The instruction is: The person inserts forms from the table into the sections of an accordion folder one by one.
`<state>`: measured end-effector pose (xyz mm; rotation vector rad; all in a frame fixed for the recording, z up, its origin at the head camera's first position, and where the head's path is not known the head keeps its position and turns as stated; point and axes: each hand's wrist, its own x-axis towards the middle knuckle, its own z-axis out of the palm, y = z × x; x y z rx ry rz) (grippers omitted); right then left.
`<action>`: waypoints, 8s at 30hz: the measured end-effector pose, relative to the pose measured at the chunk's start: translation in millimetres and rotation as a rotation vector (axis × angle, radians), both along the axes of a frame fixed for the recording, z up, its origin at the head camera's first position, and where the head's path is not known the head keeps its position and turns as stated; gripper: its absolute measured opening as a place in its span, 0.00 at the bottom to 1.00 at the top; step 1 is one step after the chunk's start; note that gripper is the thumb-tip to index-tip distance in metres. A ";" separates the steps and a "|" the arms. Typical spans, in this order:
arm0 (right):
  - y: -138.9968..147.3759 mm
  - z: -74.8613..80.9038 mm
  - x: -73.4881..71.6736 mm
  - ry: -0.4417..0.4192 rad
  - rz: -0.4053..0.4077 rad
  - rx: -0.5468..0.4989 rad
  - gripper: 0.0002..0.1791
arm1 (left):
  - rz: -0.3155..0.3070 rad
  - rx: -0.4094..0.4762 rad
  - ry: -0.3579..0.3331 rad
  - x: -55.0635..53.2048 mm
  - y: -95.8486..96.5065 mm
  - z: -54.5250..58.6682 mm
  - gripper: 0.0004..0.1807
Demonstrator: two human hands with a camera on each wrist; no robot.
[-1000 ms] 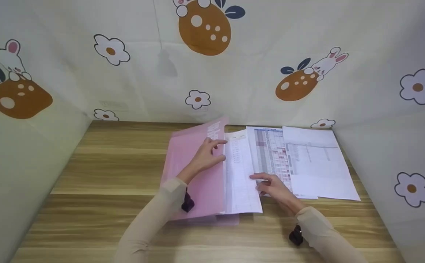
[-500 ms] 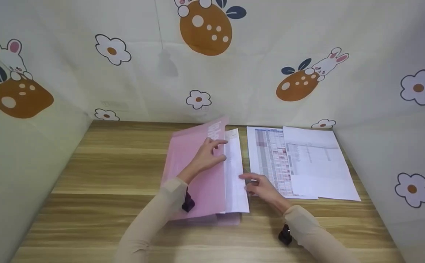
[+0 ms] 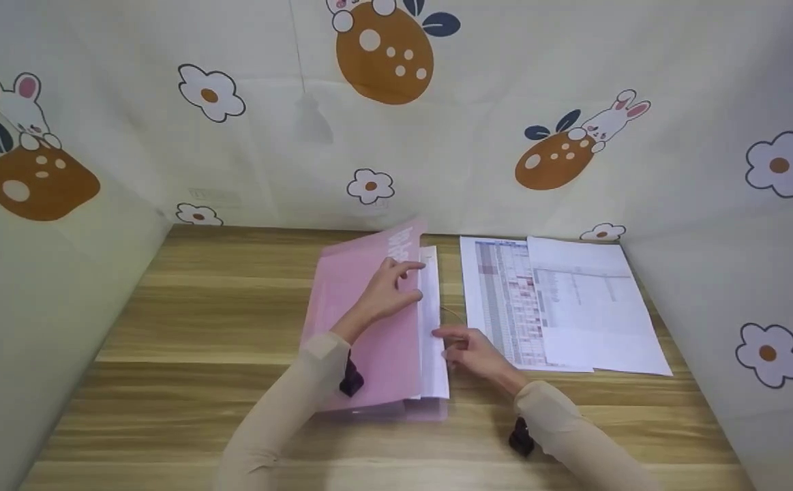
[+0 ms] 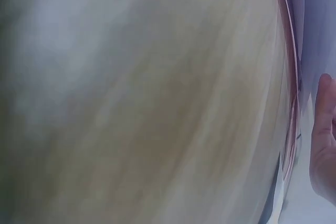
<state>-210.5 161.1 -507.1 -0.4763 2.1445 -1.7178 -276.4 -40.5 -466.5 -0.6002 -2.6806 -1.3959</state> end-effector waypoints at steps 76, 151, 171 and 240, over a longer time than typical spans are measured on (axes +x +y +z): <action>70.8 -4.9 -43.0 0.005 -0.283 0.146 0.23 | -0.024 0.007 0.048 -2.2 -0.7 -1.9 0.27; 270.4 -8.3 -20.8 0.012 -0.755 0.535 0.38 | -0.012 0.020 0.009 0.0 -0.7 -0.3 0.26; 280.3 -10.9 -20.4 -0.022 -0.748 0.597 0.35 | -0.017 0.016 0.020 -0.2 -0.8 -0.3 0.26; 237.9 39.8 -13.5 0.265 -0.546 0.244 0.25 | -0.005 0.012 -0.005 0.9 -0.3 0.7 0.27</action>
